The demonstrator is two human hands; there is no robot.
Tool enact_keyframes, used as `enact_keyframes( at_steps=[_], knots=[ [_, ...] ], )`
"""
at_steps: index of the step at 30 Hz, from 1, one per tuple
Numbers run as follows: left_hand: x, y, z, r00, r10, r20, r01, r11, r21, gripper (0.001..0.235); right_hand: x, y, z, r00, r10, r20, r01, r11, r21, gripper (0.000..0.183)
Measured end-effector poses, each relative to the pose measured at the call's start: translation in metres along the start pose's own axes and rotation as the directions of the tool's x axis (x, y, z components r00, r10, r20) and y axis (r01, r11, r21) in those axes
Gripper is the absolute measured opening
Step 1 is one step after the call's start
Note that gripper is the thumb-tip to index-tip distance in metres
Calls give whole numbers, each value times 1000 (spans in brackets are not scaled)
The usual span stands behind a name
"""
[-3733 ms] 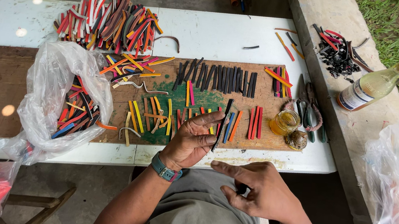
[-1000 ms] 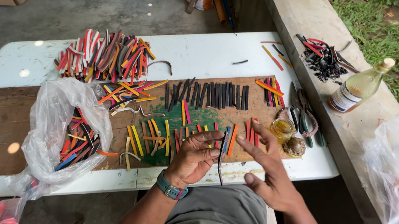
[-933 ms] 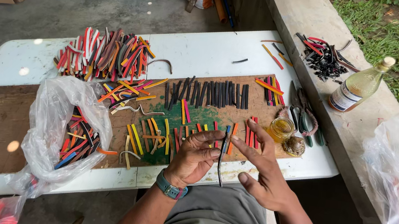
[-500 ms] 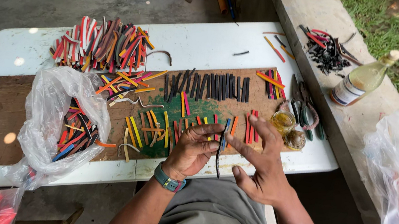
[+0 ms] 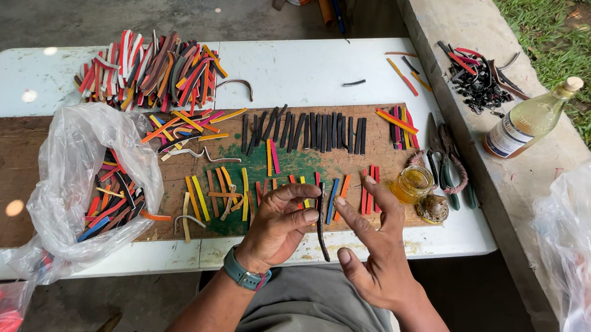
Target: The person sits at a table and repeatedly picks up small colored rubber strips, briefly inspects them, and places them into color-coded piles on a wooden board. The person handles the strips one at a time, occasionally adjusting the arrangement of the sorted piles.
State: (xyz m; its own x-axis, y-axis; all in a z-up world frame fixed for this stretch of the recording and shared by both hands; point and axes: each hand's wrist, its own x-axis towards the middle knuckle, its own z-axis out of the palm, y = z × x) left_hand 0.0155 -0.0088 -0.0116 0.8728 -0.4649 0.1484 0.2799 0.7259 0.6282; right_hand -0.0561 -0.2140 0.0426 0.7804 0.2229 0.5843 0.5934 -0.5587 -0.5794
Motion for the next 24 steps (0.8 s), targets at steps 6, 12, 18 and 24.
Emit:
enact_keyframes(
  at_steps=[6,12,18,24],
  knots=[
    [0,4,5,999,11,39,-10,1000,-20,34,5,-4,4,996,-82,-33,74,977,-199,56],
    [-2,2,1,999,-25,30,26,999,-42,35,14,2,9,998,-42,-55,27,968,-251,57],
    [2,1,-11,999,33,4,-34,999,16,32,4,1,6,997,-68,-46,66,997,-51,46],
    [2,1,-7,997,74,2,-74,996,40,31,-8,0,11,998,58,28,-61,994,94,57]
  ],
)
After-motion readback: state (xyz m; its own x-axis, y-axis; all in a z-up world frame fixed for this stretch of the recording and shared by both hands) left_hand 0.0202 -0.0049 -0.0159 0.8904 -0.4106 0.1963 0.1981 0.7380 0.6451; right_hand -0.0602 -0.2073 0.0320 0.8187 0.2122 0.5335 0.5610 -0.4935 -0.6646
